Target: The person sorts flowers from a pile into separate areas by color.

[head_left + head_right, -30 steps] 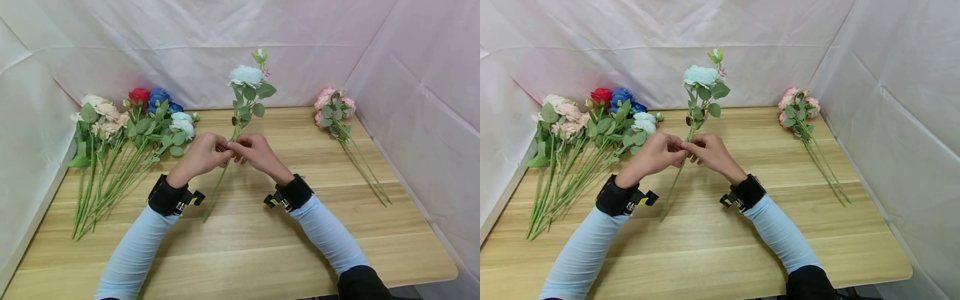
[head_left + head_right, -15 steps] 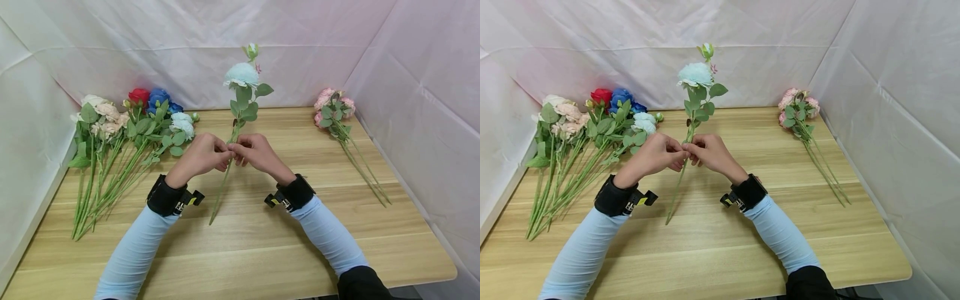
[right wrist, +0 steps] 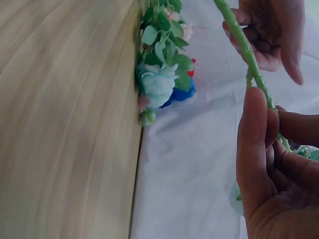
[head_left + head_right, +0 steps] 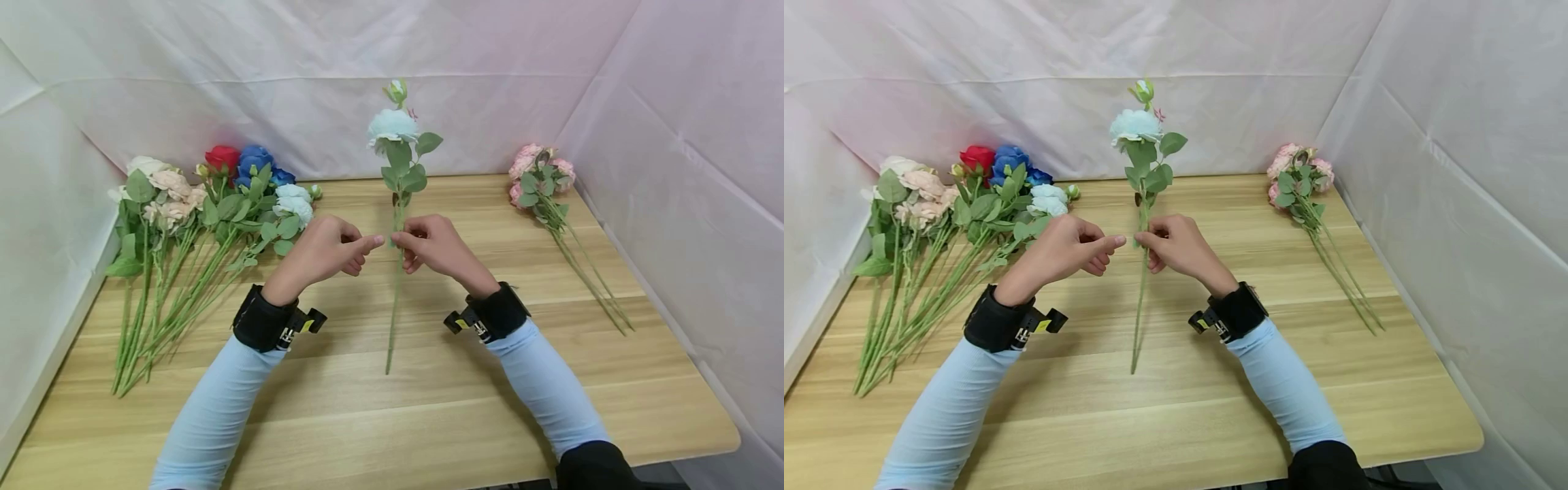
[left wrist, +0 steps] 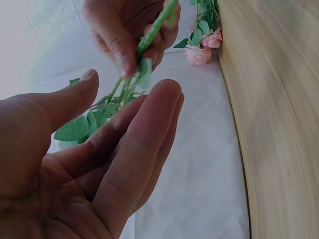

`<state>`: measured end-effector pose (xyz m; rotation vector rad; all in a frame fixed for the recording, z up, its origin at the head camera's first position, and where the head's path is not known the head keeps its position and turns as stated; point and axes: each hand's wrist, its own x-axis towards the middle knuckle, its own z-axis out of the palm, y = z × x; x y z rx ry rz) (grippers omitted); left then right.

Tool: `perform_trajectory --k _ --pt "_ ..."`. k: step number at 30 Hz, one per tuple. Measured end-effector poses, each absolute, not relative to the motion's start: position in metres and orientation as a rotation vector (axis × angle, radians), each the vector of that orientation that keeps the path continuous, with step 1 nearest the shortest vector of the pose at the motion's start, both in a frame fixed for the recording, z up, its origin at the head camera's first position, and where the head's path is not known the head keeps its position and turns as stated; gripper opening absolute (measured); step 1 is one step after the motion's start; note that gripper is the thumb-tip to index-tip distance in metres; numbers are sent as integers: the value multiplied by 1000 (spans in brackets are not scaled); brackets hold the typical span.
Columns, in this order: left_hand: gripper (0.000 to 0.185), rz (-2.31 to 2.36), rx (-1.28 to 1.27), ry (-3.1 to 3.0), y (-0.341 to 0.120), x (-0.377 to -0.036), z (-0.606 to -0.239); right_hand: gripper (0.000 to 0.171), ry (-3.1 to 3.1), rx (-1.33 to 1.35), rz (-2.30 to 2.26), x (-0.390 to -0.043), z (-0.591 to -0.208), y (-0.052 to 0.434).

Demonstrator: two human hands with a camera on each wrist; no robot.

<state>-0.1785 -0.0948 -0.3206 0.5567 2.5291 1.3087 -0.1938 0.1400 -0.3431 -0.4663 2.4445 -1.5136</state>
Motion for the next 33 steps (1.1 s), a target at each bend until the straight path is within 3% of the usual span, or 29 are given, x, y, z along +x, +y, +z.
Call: perform_trajectory --k 15,21,33 --pt "42 1291 524 2518 -96 -183 -325 31 2694 -324 -896 -227 -326 226" --pt "45 1268 514 2512 -96 -183 -326 38 2841 -330 -472 -237 -321 256" --pt "45 1195 537 2593 -97 -181 -327 40 2955 -294 9 -240 -341 283"
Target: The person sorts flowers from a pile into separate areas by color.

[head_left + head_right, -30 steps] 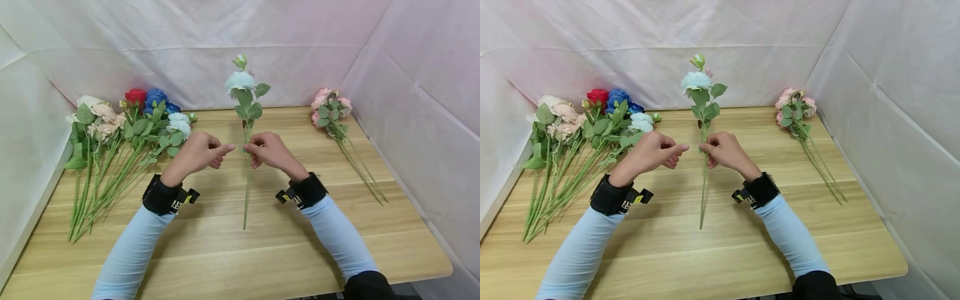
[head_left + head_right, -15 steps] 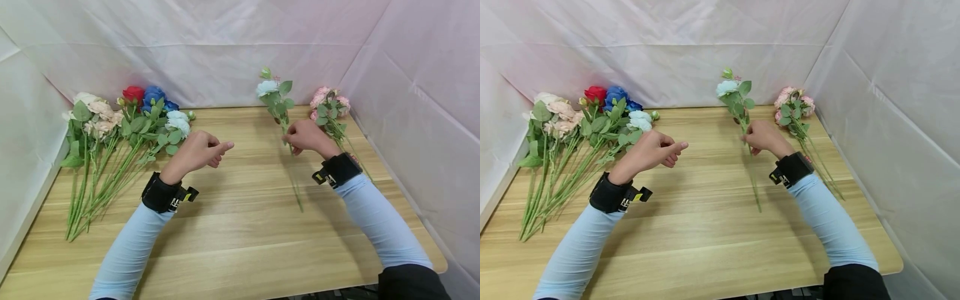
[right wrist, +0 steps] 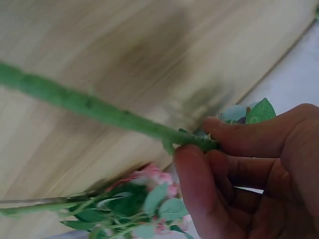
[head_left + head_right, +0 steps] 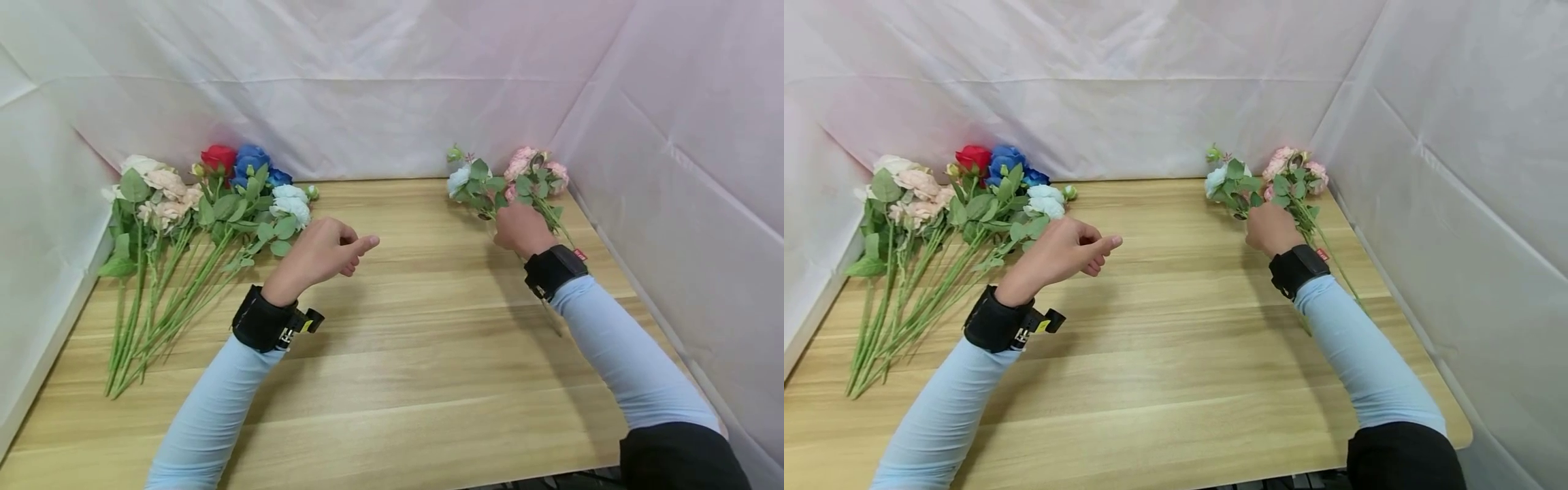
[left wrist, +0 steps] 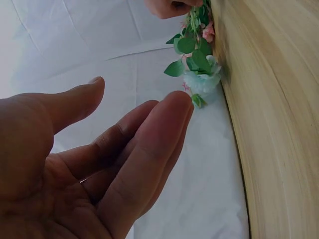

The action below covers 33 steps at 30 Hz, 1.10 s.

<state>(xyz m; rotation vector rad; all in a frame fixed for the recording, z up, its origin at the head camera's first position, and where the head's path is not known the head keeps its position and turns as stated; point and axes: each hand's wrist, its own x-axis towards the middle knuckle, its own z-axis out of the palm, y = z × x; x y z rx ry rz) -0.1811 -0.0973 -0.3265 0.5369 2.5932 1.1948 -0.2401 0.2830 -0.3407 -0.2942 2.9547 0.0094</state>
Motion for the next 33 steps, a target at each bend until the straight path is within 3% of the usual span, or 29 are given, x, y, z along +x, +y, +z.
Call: perform_trajectory --k 16,33 --pt "50 1007 622 2819 -94 -178 -330 25 2909 -136 46 -253 -357 295" --pt "51 994 619 2816 -93 -177 -330 23 2938 0 207 -252 -361 296"
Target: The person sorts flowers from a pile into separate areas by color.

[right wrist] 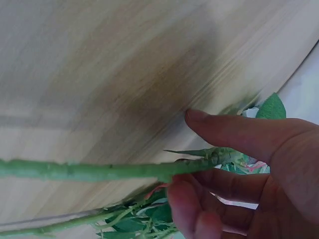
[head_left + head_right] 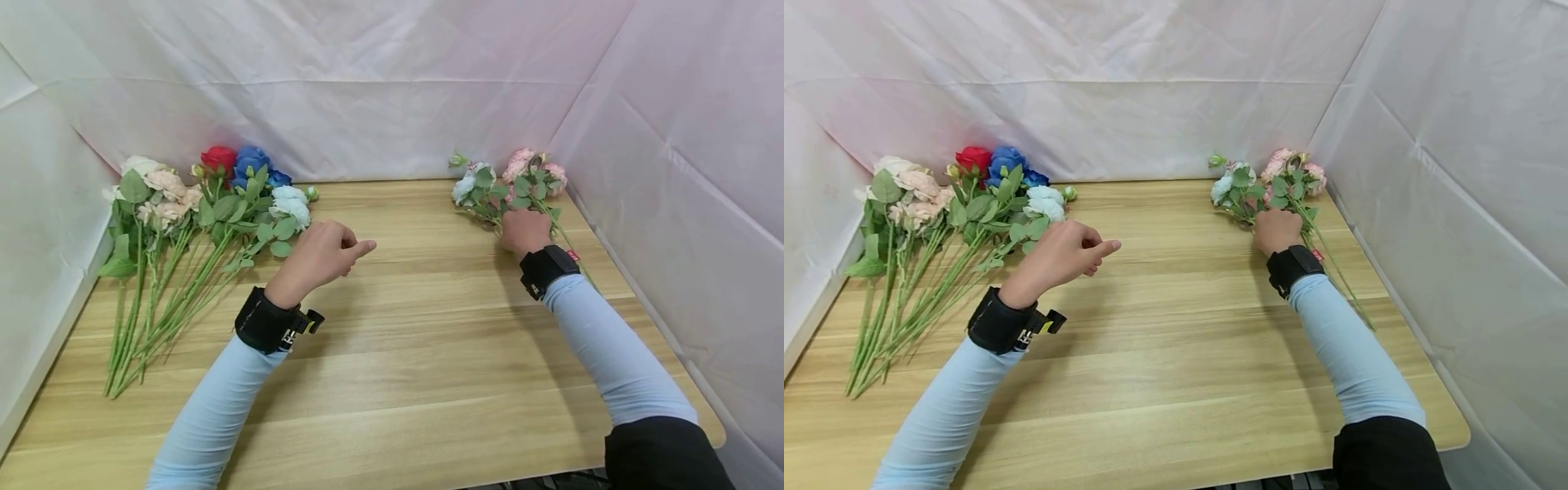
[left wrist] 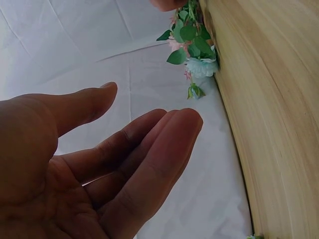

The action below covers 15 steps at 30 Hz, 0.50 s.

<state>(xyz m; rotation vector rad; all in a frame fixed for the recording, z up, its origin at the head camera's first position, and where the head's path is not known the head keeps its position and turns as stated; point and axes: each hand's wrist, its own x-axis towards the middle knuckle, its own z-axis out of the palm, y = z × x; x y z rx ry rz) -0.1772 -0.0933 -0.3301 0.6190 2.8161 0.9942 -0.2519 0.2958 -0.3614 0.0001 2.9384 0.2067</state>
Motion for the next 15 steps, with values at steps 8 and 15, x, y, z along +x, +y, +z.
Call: perform_trajectory --k 8,15 --pt "50 968 630 2830 -93 -178 -330 31 3009 -15 206 -245 -354 292" --pt "48 967 614 2828 -92 -179 -331 50 3073 -40 86 -236 -342 276"
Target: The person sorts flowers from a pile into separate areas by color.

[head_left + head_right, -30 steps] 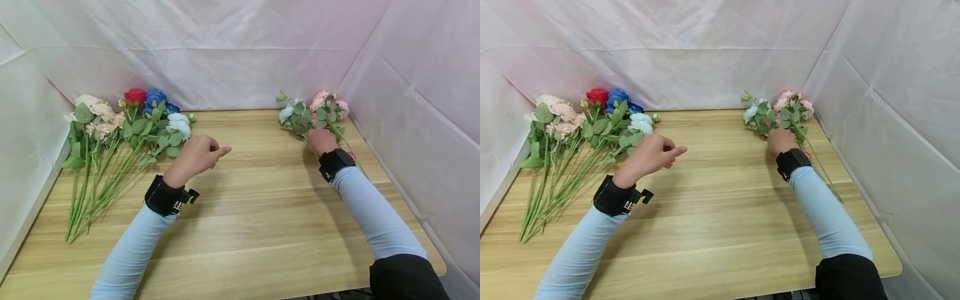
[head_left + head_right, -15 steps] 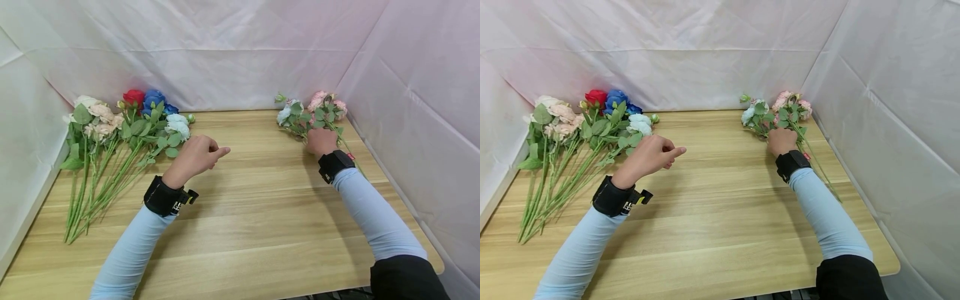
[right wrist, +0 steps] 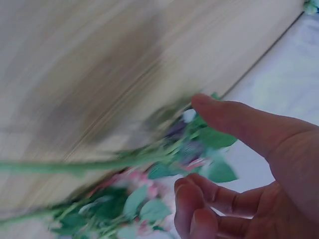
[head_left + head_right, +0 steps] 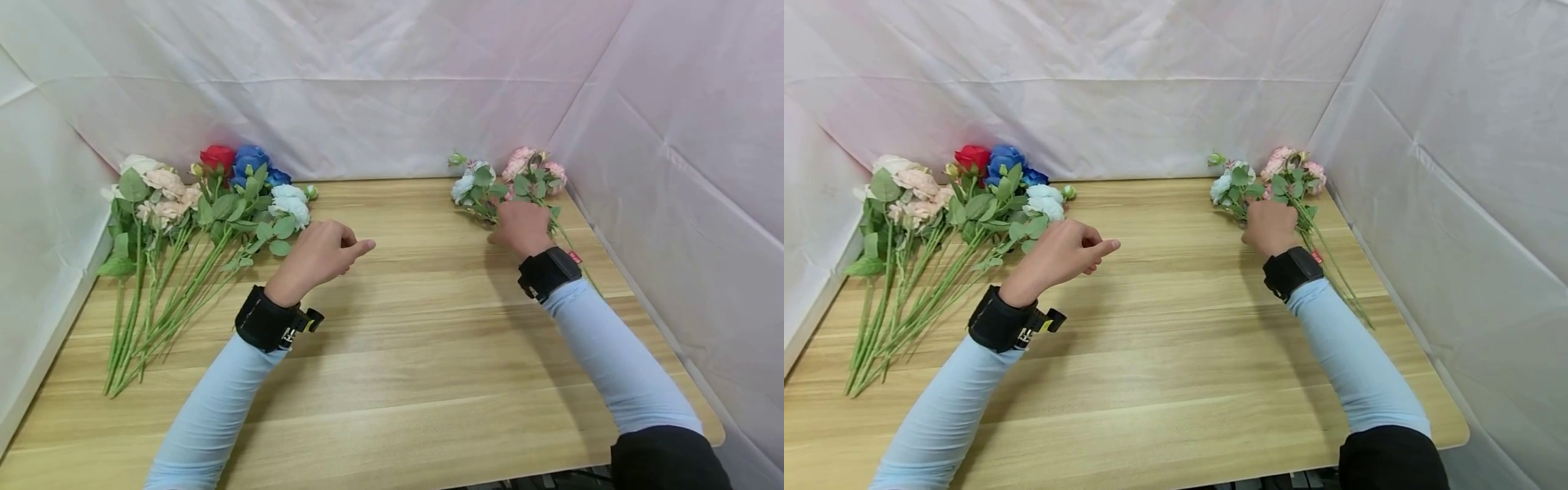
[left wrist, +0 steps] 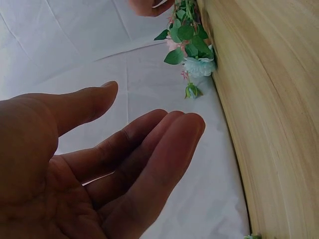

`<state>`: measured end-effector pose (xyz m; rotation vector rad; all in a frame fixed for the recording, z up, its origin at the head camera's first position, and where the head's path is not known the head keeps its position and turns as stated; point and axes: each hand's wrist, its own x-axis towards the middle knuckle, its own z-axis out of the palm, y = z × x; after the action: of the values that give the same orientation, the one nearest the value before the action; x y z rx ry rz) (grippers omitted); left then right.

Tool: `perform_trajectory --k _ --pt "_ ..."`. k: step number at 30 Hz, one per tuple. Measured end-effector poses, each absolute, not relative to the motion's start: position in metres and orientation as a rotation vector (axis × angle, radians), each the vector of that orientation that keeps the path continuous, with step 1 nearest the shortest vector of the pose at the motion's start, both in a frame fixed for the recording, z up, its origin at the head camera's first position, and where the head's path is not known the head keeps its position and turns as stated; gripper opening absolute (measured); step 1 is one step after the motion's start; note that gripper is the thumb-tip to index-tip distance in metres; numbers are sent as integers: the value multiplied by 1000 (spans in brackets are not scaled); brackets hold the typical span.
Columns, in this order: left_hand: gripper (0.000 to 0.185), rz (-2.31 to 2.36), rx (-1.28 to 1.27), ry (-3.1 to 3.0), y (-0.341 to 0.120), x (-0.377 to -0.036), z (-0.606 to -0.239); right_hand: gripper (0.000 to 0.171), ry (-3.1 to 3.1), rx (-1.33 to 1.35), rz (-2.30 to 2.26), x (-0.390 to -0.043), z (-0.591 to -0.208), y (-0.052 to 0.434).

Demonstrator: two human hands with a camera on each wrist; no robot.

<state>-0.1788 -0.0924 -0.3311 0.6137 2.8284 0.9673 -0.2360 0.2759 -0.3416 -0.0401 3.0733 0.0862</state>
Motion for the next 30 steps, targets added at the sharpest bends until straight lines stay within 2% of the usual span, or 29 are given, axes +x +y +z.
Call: perform_trajectory --k 8,14,19,30 --pt "38 931 611 2860 -94 -181 -334 48 3067 -211 -179 -235 -346 241" --pt "37 919 613 2867 -93 -182 -335 16 3164 -463 -360 -225 -351 207" --pt "37 913 597 2868 -92 -182 -335 13 3196 -632 -500 -217 -354 177" --pt "32 900 603 2900 -96 -182 -332 9 3106 -728 -572 -203 -347 130"
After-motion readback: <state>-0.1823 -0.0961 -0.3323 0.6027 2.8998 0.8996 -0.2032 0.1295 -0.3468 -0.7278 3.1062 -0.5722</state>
